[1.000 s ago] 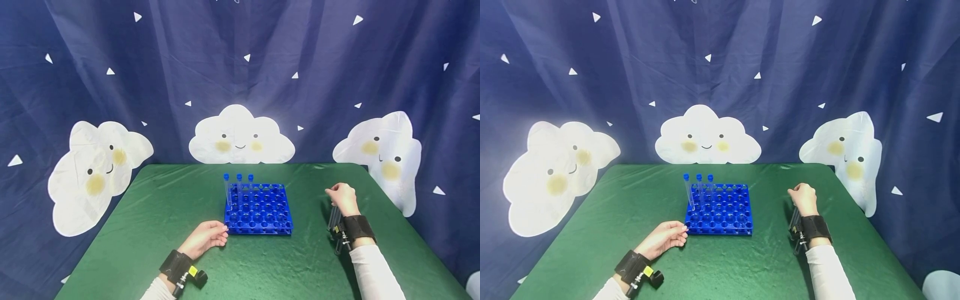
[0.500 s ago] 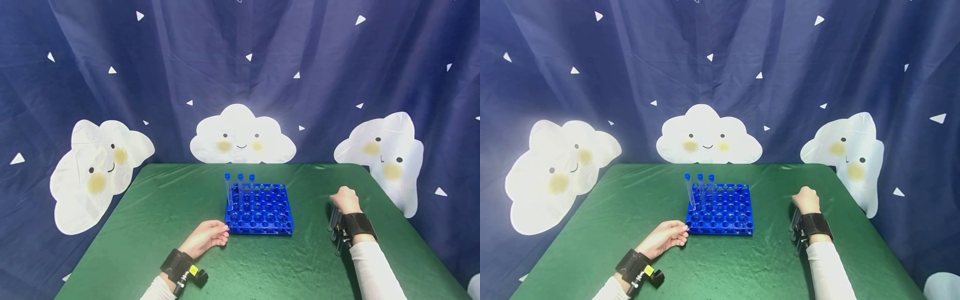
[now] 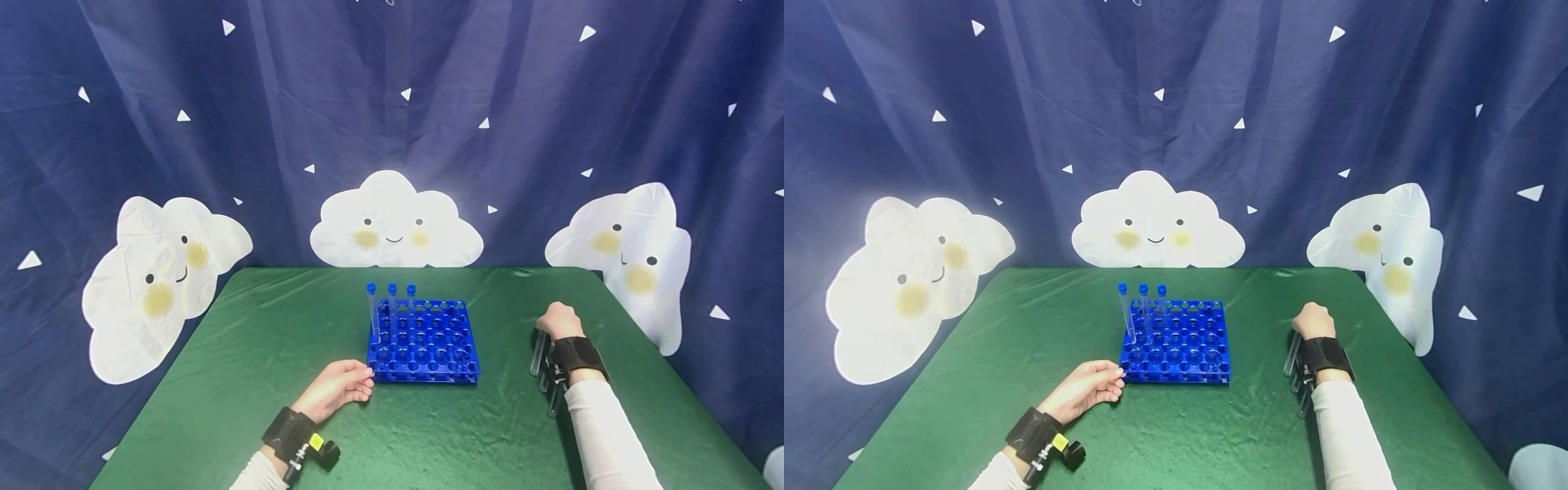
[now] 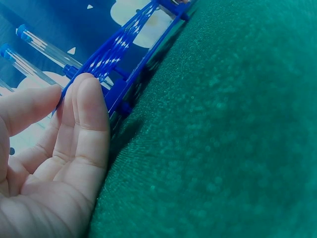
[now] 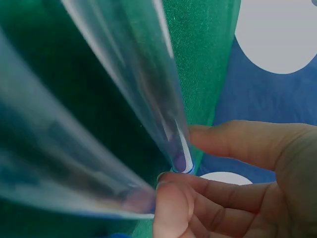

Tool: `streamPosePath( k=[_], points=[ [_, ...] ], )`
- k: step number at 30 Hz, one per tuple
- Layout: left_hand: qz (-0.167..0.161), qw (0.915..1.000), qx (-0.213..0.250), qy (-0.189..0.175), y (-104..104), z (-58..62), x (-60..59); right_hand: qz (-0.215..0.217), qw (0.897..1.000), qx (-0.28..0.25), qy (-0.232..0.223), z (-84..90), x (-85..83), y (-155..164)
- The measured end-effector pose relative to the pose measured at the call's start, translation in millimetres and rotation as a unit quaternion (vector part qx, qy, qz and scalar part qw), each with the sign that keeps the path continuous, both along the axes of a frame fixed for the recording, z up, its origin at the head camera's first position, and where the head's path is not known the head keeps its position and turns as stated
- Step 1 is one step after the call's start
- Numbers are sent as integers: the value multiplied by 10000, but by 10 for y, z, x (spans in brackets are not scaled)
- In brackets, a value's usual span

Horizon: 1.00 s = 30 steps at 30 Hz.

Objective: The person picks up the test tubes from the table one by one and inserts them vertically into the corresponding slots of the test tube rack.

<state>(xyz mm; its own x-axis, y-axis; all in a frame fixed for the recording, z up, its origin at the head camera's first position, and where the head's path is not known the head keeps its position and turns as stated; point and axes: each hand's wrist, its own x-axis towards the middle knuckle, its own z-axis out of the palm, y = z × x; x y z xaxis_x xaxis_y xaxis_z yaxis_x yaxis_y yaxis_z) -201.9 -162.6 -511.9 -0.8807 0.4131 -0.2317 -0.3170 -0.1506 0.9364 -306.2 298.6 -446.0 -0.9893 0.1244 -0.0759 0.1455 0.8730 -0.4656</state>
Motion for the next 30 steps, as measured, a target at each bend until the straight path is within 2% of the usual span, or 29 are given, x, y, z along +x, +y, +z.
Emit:
streamPosePath(
  k=[8,11,20,30],
  points=[
    [10,10000,22,-32,12,11,5,13,9998,-2,-181,-28,-54,-18],
    [8,10000,7,-30,19,8,6,-12,9996,-183,-221,-36,-55,-15],
    [-7,10000,-17,-8,18,1,-2,-105,9913,-1232,-439,-8,-8,55],
    [5,10000,-34,-8,-1,-10,-15,-192,9767,-2138,-15,59,105,33]
  ],
)
